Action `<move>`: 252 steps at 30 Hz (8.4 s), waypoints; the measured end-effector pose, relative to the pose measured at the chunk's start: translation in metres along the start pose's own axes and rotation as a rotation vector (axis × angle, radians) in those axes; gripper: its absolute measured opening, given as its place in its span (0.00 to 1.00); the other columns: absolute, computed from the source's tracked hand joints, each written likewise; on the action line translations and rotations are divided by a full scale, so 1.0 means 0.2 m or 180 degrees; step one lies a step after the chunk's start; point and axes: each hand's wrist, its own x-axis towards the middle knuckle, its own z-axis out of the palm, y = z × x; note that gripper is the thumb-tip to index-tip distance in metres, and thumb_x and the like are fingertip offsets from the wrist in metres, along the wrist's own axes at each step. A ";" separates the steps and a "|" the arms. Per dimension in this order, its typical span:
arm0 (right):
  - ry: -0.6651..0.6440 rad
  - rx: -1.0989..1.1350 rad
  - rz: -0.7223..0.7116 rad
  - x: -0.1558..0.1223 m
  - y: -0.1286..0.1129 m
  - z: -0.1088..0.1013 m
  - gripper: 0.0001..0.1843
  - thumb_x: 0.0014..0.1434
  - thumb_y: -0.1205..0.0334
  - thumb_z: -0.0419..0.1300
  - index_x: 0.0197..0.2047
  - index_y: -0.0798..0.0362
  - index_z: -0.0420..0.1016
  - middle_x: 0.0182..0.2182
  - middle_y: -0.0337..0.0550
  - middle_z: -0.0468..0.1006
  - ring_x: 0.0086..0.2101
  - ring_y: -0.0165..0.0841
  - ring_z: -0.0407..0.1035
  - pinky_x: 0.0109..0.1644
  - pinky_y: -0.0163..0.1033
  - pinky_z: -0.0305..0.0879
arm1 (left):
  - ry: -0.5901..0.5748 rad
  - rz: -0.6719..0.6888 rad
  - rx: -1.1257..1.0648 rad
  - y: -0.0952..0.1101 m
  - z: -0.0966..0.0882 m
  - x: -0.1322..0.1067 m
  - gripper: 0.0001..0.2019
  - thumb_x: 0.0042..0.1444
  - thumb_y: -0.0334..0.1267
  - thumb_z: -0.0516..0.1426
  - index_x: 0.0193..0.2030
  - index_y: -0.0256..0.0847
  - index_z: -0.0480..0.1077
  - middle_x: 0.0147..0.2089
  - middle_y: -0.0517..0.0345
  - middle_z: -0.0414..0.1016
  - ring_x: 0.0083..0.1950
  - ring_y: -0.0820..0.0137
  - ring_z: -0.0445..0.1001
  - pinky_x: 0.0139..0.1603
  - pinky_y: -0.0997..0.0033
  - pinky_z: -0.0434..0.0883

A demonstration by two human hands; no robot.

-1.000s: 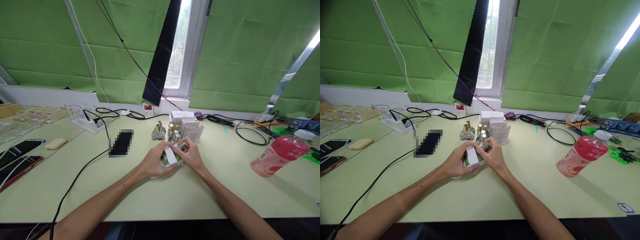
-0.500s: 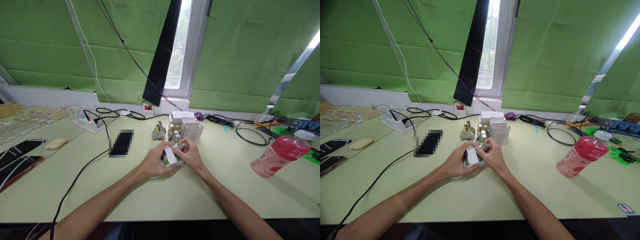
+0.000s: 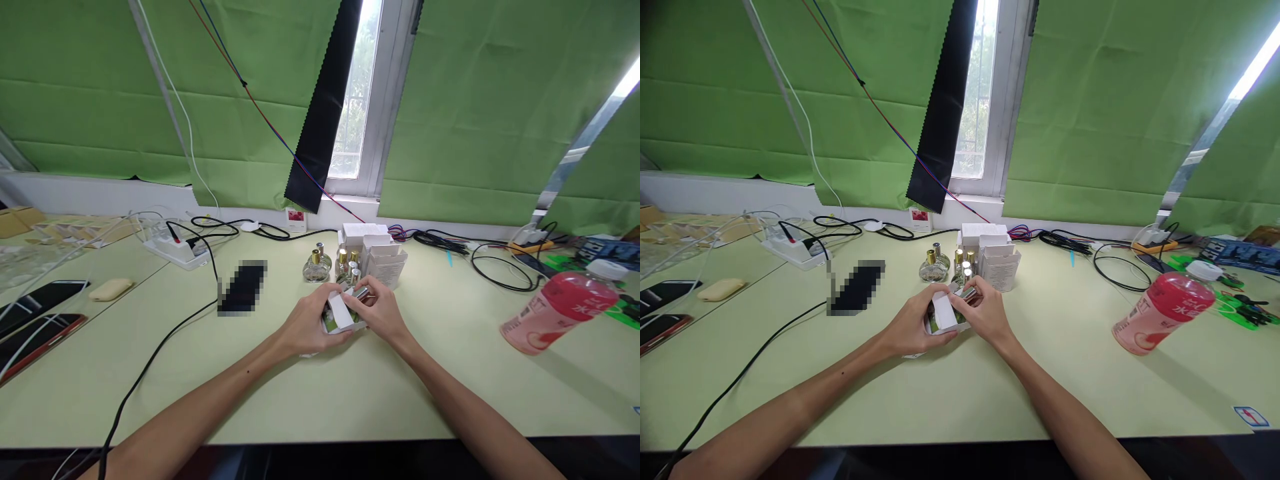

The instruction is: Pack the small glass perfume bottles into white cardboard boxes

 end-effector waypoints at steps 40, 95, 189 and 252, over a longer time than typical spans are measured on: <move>-0.0191 -0.0121 -0.0151 0.01 0.02 -0.01 0.18 0.60 0.43 0.61 0.35 0.51 0.71 0.27 0.38 0.74 0.22 0.29 0.63 0.24 0.34 0.58 | 0.0018 -0.0032 -0.0058 -0.01 0.00 0.00 0.31 0.49 0.46 0.66 0.58 0.44 0.62 0.45 0.55 0.77 0.41 0.63 0.77 0.37 0.67 0.72; -0.0967 0.0008 -0.0161 0.01 0.00 0.00 0.19 0.65 0.49 0.57 0.35 0.54 0.80 0.28 0.42 0.77 0.24 0.28 0.63 0.24 0.33 0.57 | 0.0061 0.0112 -0.0197 -0.04 0.01 0.00 0.30 0.49 0.46 0.67 0.56 0.43 0.61 0.45 0.56 0.74 0.41 0.65 0.74 0.38 0.69 0.69; -0.0570 0.1443 -0.0276 -0.02 -0.05 -0.02 0.20 0.60 0.49 0.65 0.51 0.48 0.71 0.32 0.35 0.64 0.23 0.25 0.63 0.23 0.33 0.63 | 0.0651 0.0694 -0.0619 -0.06 -0.01 0.02 0.21 0.59 0.54 0.59 0.52 0.43 0.66 0.51 0.49 0.70 0.53 0.57 0.70 0.52 0.56 0.69; -0.0482 0.1127 -0.0595 -0.02 -0.07 -0.02 0.14 0.64 0.49 0.63 0.48 0.47 0.76 0.40 0.40 0.68 0.25 0.24 0.64 0.25 0.34 0.64 | 0.0299 0.0071 -0.1007 -0.02 -0.01 0.00 0.26 0.64 0.61 0.49 0.56 0.43 0.62 0.48 0.52 0.72 0.44 0.61 0.71 0.45 0.61 0.68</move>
